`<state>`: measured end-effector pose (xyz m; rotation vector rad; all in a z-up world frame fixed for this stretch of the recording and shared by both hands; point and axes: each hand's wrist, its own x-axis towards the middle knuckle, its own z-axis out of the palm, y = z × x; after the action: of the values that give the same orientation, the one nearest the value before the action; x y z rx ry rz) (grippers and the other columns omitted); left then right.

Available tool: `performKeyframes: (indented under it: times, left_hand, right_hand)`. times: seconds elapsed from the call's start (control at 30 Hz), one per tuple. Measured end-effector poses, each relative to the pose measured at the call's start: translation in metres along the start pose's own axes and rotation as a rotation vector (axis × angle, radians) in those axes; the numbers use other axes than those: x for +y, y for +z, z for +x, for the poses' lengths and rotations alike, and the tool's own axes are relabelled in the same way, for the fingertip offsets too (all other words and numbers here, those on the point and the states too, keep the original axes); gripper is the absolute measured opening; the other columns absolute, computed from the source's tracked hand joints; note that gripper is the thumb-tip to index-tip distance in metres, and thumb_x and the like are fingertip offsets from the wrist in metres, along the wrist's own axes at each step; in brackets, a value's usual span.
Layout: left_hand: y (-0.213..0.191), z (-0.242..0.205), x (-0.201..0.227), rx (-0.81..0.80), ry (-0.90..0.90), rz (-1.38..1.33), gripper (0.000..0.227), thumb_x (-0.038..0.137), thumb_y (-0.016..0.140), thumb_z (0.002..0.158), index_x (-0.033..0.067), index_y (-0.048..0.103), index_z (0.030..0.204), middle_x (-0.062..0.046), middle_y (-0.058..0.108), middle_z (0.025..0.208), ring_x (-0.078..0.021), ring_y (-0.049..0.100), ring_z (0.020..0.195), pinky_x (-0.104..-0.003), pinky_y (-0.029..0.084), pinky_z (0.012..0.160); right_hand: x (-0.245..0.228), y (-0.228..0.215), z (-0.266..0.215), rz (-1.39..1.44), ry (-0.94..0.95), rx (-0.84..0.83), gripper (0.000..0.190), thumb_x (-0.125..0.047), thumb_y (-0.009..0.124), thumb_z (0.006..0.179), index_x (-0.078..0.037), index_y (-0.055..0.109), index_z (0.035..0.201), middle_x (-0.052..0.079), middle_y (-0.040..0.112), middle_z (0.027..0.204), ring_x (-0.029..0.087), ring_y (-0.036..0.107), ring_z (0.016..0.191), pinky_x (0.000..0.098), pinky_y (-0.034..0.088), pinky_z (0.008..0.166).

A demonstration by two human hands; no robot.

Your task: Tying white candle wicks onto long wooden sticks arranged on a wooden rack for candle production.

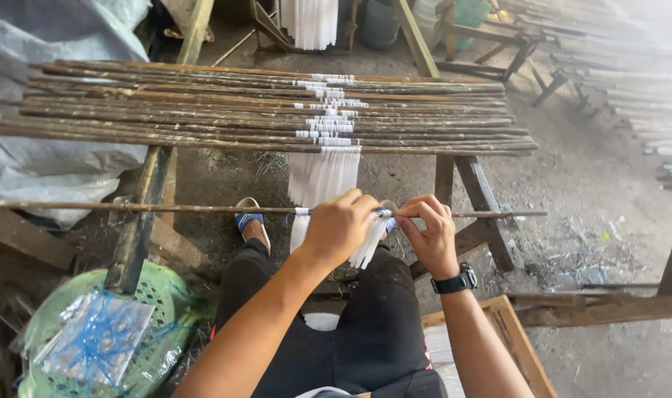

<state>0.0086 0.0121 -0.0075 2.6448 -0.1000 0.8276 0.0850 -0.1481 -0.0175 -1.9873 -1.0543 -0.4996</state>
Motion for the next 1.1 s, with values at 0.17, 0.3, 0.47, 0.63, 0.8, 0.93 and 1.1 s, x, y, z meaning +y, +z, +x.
performKeyframes:
  times: [0.17, 0.3, 0.47, 0.63, 0.8, 0.93, 1.1]
  left_hand:
    - [-0.027, -0.040, -0.016, -0.005, -0.074, 0.151, 0.005, 0.026, 0.059, 0.077, 0.0222, 0.058, 0.079, 0.002, 0.053, 0.069, -0.0222, 0.061, 0.060, -0.042, 0.048, 0.063]
    - [-0.066, -0.053, -0.018, 0.116, -0.057, 0.232, 0.006, 0.024, 0.061, 0.074, 0.0210, 0.056, 0.074, 0.003, 0.049, 0.064, -0.0198, 0.057, 0.058, -0.030, 0.047, 0.054]
    - [-0.095, -0.027, 0.001, 0.259, -0.061, 0.001, 0.007, 0.022, 0.064, 0.075, 0.0206, 0.058, 0.071, 0.005, 0.050, 0.064, -0.0158, 0.054, 0.055, -0.025, 0.046, 0.054]
    - [-0.076, -0.003, 0.038, 0.309, -0.007, -0.434, 0.007, 0.018, 0.064, 0.076, 0.0150, 0.059, 0.072, 0.000, 0.052, 0.062, -0.0154, 0.053, 0.050, -0.025, 0.044, 0.048]
    - [-0.049, 0.012, 0.055, 0.239, 0.093, -0.720, 0.008, 0.016, 0.063, 0.075, 0.0106, 0.058, 0.073, -0.002, 0.052, 0.064, -0.0173, 0.054, 0.053, -0.026, 0.046, 0.048]
    - [-0.033, 0.021, 0.055, 0.246, 0.123, -0.796, 0.008, 0.016, 0.064, 0.076, 0.0112, 0.059, 0.073, 0.000, 0.052, 0.065, -0.0148, 0.054, 0.056, -0.024, 0.046, 0.052]
    - [-0.041, 0.024, 0.061, 0.259, 0.182, -0.750, 0.002, 0.013, 0.064, 0.076, 0.0134, 0.062, 0.077, 0.002, 0.054, 0.071, -0.0150, 0.057, 0.064, -0.024, 0.048, 0.057]
  right_hand:
    - [-0.002, -0.014, 0.001, 0.328, 0.065, 0.081, 0.007, -0.012, 0.062, 0.079, -0.006, 0.060, 0.076, 0.008, 0.058, 0.079, 0.026, 0.058, 0.081, 0.0324, 0.042, 0.075]
    - [-0.016, -0.029, 0.001, 0.549, 0.121, 0.095, 0.006, -0.003, 0.054, 0.082, 0.001, 0.054, 0.078, 0.014, 0.057, 0.080, 0.022, 0.056, 0.081, 0.0330, 0.042, 0.077]
    - [-0.046, -0.047, 0.009, 0.553, 0.102, 0.084, 0.008, -0.004, 0.054, 0.082, 0.003, 0.052, 0.077, 0.016, 0.058, 0.078, 0.025, 0.060, 0.079, 0.0338, 0.044, 0.076]
    - [-0.072, -0.064, 0.016, 0.497, 0.038, 0.031, 0.010, -0.006, 0.053, 0.082, 0.002, 0.052, 0.076, 0.014, 0.060, 0.076, 0.023, 0.061, 0.075, 0.0319, 0.046, 0.074]
    - [-0.079, -0.074, 0.015, 0.514, 0.078, 0.031, 0.011, -0.005, 0.052, 0.082, 0.002, 0.051, 0.073, 0.014, 0.058, 0.075, 0.021, 0.059, 0.073, 0.0308, 0.048, 0.070]
    - [-0.084, -0.080, 0.016, 0.430, 0.069, 0.037, 0.013, -0.007, 0.052, 0.083, 0.000, 0.051, 0.073, 0.014, 0.058, 0.077, 0.022, 0.060, 0.074, 0.0322, 0.048, 0.068]
    - [-0.091, -0.084, 0.014, 0.253, 0.073, 0.062, 0.010, -0.009, 0.055, 0.081, -0.001, 0.055, 0.074, 0.012, 0.059, 0.078, 0.023, 0.060, 0.073, 0.0311, 0.047, 0.066]
